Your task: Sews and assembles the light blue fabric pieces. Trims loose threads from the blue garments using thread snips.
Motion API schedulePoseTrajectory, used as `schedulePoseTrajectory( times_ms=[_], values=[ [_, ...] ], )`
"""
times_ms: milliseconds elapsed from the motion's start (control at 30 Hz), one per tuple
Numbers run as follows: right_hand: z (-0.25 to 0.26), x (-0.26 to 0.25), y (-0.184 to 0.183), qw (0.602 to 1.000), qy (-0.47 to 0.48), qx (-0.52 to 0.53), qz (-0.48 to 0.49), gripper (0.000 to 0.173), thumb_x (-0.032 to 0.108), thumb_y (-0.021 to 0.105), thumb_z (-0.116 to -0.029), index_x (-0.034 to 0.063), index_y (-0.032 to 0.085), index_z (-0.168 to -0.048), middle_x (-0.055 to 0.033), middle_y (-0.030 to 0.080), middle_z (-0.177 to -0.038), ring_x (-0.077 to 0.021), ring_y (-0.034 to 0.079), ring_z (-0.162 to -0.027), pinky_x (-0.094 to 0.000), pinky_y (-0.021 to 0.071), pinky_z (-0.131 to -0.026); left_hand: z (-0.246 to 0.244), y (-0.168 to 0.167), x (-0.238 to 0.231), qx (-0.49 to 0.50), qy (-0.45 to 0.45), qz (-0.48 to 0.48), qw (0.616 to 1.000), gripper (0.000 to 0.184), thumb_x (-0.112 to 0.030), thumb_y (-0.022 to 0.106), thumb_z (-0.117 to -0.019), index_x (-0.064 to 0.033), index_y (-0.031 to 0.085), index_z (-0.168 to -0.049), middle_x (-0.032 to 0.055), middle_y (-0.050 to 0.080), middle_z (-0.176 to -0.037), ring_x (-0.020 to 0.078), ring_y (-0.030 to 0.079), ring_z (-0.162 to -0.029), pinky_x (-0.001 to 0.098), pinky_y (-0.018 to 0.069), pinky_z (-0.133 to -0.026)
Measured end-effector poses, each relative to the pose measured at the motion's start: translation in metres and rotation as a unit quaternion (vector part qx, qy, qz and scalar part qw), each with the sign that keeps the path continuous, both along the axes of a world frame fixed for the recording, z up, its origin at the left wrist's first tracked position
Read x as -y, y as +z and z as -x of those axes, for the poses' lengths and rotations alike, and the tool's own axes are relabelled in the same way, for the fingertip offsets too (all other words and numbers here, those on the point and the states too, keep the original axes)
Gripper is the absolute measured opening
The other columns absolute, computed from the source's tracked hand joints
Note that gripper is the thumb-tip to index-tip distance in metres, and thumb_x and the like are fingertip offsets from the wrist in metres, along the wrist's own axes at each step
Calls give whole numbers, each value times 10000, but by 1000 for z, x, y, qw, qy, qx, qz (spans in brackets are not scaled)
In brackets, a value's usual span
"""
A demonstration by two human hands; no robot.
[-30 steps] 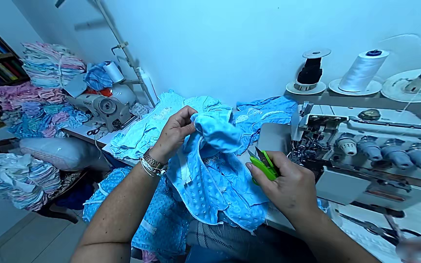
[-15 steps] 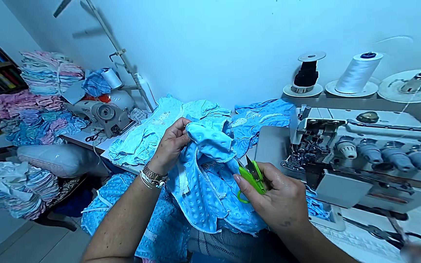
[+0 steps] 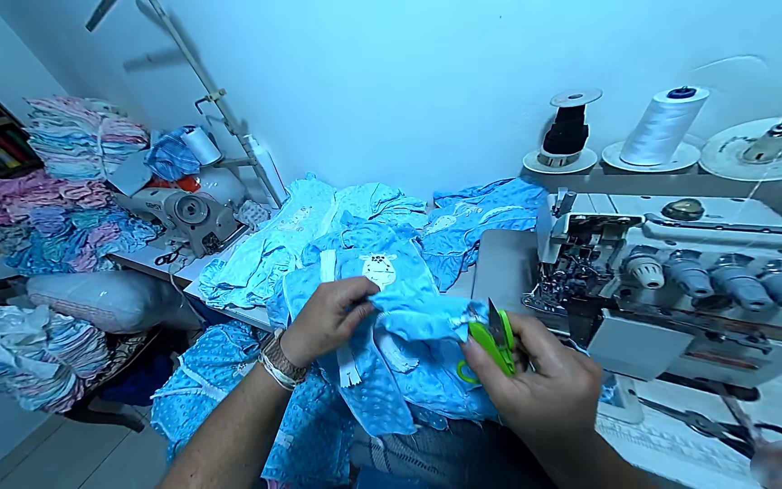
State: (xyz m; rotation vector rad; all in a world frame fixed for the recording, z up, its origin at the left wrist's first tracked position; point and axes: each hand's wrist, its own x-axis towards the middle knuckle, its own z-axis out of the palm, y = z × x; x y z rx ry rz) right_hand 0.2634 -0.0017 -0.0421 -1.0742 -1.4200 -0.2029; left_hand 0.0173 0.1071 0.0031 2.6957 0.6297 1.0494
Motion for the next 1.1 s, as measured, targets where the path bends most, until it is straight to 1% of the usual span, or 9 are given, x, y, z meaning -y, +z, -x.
schedulePoseTrajectory(
  times_ms=[100, 233, 367, 467, 600, 700, 800, 933, 1100],
  values=[
    [-8, 14, -21, 999, 11, 39, -28, 309, 376, 692, -933, 71, 687, -886, -9, 644, -654, -35, 586, -568, -199, 488, -527, 5, -17, 6, -88, -7, -75, 993, 159, -112, 585, -901, -27, 719, -909, 58, 660, -812, 149, 652, -748, 313, 571, -703],
    [-8, 28, -30, 994, 40, 80, -65, 283, 392, 673, -970, 115, 641, -1020, 4, 563, -652, -80, 523, -559, -212, 423, -529, 5, -30, 11, -130, -19, -51, 990, 139, -154, 598, -861, -60, 700, -846, 15, 607, -746, 128, 618, -720, 296, 546, -668],
    [-5, 37, -26, 987, 28, 140, -79, 269, 361, 644, -981, 101, 638, -1047, -9, 514, -644, -145, 460, -535, -258, 376, -517, 0, -31, 9, -137, -11, -55, 989, 127, -170, 598, -838, -76, 681, -818, 5, 611, -723, 124, 626, -694, 310, 539, -633],
    [-8, 45, -25, 982, 65, 162, -74, 276, 337, 577, -1025, 78, 649, -1089, -22, 553, -662, -164, 467, -553, -269, 388, -546, 1, -28, 2, -118, 29, -47, 991, 148, -189, 605, -858, -84, 691, -801, 3, 643, -724, 127, 643, -683, 338, 552, -622],
    [-23, 49, -22, 992, 59, 108, -22, 277, 379, 608, -1003, 118, 610, -1095, -19, 592, -713, -143, 540, -597, -248, 458, -572, 25, 0, -13, 6, 183, 45, 982, 119, -90, 582, -865, -19, 665, -817, 49, 642, -729, 113, 608, -660, 341, 514, -622],
    [-36, 31, -34, 998, 16, 56, -7, 287, 393, 677, -959, 124, 651, -1056, -12, 626, -711, -96, 588, -606, -240, 481, -543, 46, 29, -27, 103, 241, 125, 957, 115, -34, 535, -904, -88, 613, -839, -62, 590, -706, -25, 533, -603, 163, 453, -562],
    [-46, 19, -45, 999, 3, 31, 10, 310, 409, 661, -974, 104, 660, -1027, -25, 643, -711, -72, 595, -610, -219, 485, -548, 56, 39, -41, 148, 257, 177, 939, 178, -20, 500, -928, -129, 595, -824, -111, 569, -679, -60, 524, -591, 127, 450, -559],
    [-54, 9, -54, 999, 2, 19, 31, 321, 411, 659, -970, 91, 669, -982, -30, 638, -692, -65, 588, -596, -218, 478, -528, 64, 36, -71, 249, 313, 200, 894, 211, -47, 517, -943, -182, 578, -792, -139, 585, -638, -53, 549, -567, 150, 474, -538],
    [-64, 0, -59, 999, 3, 11, 49, 324, 400, 657, -967, 76, 679, -969, -41, 651, -703, -68, 592, -598, -225, 481, -531, 59, 34, -90, 282, 374, 223, 855, 211, -63, 557, -977, -169, 580, -797, -118, 594, -646, -34, 561, -571, 166, 477, -543]
  ],
)
